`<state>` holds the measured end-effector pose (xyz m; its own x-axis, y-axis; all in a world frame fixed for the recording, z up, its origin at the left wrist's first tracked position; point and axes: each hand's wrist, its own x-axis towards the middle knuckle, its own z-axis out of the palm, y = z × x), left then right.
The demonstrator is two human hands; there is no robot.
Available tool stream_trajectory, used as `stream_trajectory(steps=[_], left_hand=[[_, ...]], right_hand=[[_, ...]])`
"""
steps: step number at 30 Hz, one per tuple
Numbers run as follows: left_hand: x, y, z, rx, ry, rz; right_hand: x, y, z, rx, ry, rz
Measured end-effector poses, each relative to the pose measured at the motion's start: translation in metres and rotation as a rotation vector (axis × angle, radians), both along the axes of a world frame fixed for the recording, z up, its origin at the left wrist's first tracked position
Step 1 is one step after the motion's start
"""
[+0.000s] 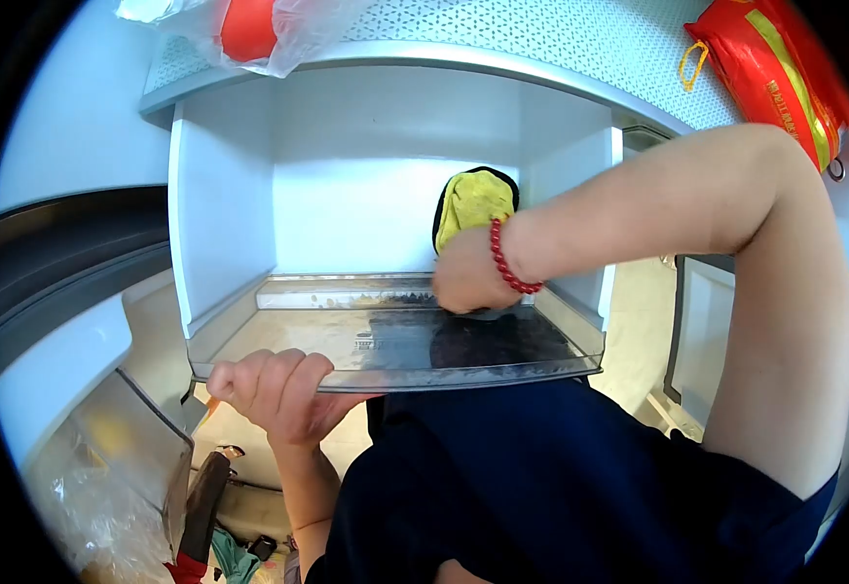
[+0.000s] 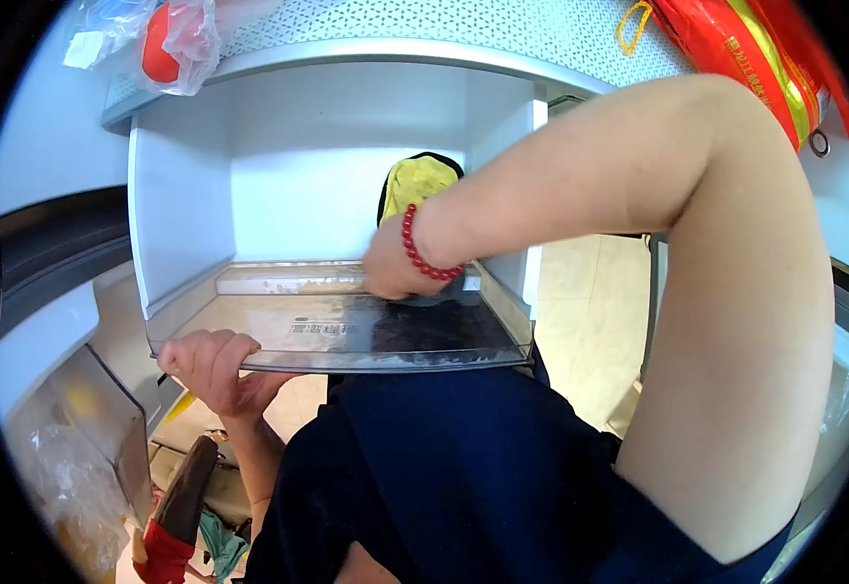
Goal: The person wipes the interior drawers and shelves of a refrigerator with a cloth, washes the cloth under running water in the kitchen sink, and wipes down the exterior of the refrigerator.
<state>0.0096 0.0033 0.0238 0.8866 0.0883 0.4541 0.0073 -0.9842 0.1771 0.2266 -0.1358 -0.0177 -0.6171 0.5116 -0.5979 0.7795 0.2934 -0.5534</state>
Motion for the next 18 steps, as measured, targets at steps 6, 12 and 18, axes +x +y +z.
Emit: stream_trajectory(steps=[6, 12, 18], left_hand=[[-0.002, 0.000, -0.004, -0.016, -0.009, -0.010], [-0.002, 0.000, -0.002, -0.021, -0.016, 0.001], [-0.003, 0.002, -0.005, -0.042, -0.041, 0.018]], right_hand=[[-0.029, 0.074, -0.026, 0.362, 0.207, -0.302], [-0.066, 0.127, -0.059, 0.716, 0.405, -0.702], [-0.040, 0.093, -0.040, 0.328, 0.342, -0.451]])
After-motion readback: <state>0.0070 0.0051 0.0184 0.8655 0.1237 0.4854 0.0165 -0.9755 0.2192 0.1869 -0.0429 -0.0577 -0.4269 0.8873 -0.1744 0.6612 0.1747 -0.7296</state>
